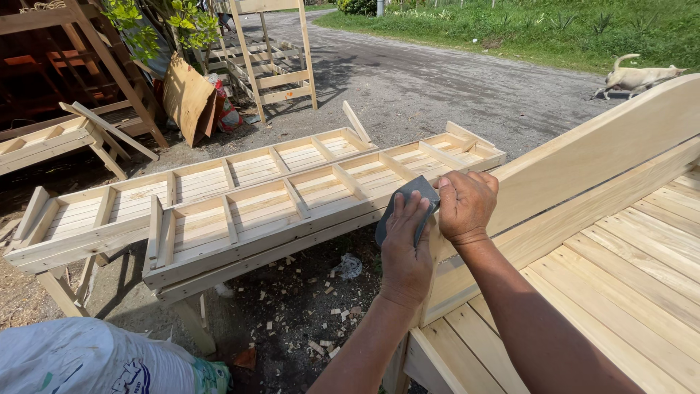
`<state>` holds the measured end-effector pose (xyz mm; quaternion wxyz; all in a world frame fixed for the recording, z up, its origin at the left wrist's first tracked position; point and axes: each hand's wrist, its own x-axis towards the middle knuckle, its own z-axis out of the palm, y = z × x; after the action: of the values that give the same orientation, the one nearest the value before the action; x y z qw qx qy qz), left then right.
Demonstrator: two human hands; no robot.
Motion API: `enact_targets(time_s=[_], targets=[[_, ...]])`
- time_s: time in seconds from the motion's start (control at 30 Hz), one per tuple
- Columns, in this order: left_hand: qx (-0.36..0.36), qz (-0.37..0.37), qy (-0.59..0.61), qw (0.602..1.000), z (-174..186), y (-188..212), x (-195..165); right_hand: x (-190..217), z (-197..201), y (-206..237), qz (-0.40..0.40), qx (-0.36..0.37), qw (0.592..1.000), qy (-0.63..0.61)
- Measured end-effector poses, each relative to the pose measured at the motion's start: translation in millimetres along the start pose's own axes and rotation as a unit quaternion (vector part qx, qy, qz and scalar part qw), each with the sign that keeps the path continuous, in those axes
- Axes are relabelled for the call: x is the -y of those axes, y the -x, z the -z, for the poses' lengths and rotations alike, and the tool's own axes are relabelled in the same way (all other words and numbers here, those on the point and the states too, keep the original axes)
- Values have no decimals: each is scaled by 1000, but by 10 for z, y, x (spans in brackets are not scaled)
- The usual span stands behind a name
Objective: The person sands a long wooden furniture frame outdoors, running a piece of sandpaper by hand along the top edge and side of the wood. They move progressively along the length of the board, sanding the flat surface, the edge, and the corner post of the frame.
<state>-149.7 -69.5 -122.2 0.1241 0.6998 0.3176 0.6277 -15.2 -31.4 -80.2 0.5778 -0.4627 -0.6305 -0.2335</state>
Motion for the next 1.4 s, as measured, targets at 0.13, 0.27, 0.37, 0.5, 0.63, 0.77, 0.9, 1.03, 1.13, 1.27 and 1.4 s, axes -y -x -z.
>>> enact_targets(time_s=[0.13,0.27,0.37,0.5,0.63,0.77,0.9,1.03,1.13,1.27,1.4], targets=[[7,9,12,1000,31,-3,37,-20,-2,-9,3,0,1000,1],[-26,68,67,995,34,-325,117,-20,-5,-11,-3,5,1000,-3],[-28,26,28,999,23,-182,37,-13,-9,-14,-2,0,1000,-5],[-11,6,35,999,36,72,-20,-12,-7,-26,17,-11,1000,-1],[-38,79,95,992,30,-202,122,-13,-6,-29,-3,8,1000,-2],[-41,57,78,994,-6,-165,96,-4,-9,-25,7,-3,1000,-4],[-15,17,40,999,-8,168,4,8,-7,-27,-6,-2,1000,-3],[-56,67,112,990,-19,-72,126,18,-7,-29,-5,1,1000,-5],[-80,85,102,988,-33,-188,120,22,-13,-28,-4,-4,1000,-7],[-47,51,84,994,-34,185,-106,15,-17,-23,-8,-3,1000,-8],[-55,11,77,995,-31,143,-82,1,-12,-17,-5,-7,1000,-14]])
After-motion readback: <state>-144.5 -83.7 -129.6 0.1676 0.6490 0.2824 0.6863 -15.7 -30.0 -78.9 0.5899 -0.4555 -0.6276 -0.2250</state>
